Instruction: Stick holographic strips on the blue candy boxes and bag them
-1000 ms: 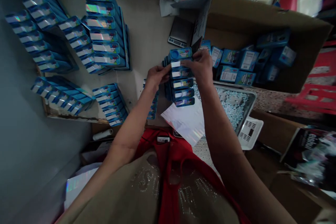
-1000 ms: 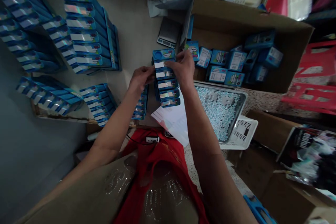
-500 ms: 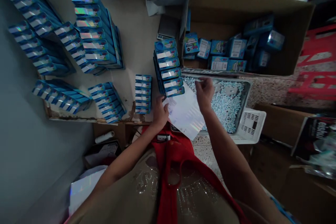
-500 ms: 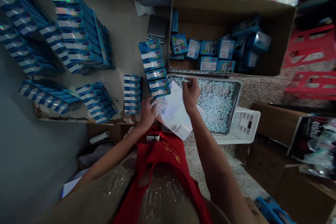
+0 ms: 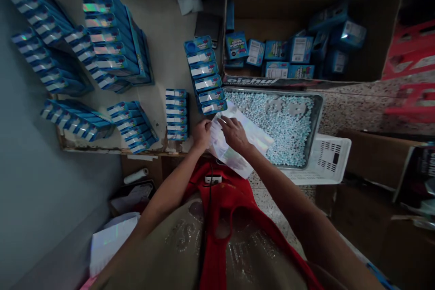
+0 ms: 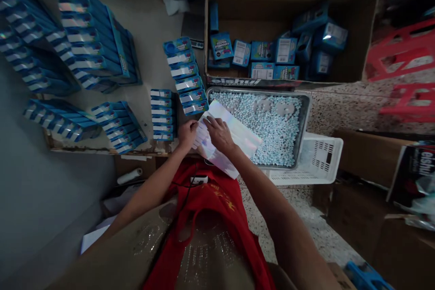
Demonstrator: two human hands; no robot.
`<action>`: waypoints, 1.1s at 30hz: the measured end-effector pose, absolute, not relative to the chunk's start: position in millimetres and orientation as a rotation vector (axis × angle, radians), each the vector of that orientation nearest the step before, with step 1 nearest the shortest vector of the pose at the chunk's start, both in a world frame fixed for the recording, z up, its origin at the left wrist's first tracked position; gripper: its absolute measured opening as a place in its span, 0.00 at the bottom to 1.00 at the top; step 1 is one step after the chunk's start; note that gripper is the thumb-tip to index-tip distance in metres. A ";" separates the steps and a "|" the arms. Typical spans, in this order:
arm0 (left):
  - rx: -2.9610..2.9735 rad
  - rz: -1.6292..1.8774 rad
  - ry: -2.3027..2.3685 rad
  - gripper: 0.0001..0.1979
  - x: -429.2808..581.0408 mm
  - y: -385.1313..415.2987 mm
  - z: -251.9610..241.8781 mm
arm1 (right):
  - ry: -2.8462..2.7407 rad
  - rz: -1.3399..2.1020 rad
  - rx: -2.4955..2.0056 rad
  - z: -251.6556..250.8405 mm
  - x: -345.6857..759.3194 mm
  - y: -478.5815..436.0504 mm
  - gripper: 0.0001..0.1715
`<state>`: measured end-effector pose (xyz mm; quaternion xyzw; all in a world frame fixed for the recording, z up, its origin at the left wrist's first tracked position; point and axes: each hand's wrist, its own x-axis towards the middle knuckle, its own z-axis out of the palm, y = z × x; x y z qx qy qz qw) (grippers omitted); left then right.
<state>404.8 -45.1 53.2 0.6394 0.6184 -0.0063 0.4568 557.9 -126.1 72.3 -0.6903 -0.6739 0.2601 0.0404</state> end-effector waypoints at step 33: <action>1.183 0.420 1.390 0.21 365.3 -49.6 119.6 | -1.146 1.302 -2.062 211.0 571.8 -98.8 0.17</action>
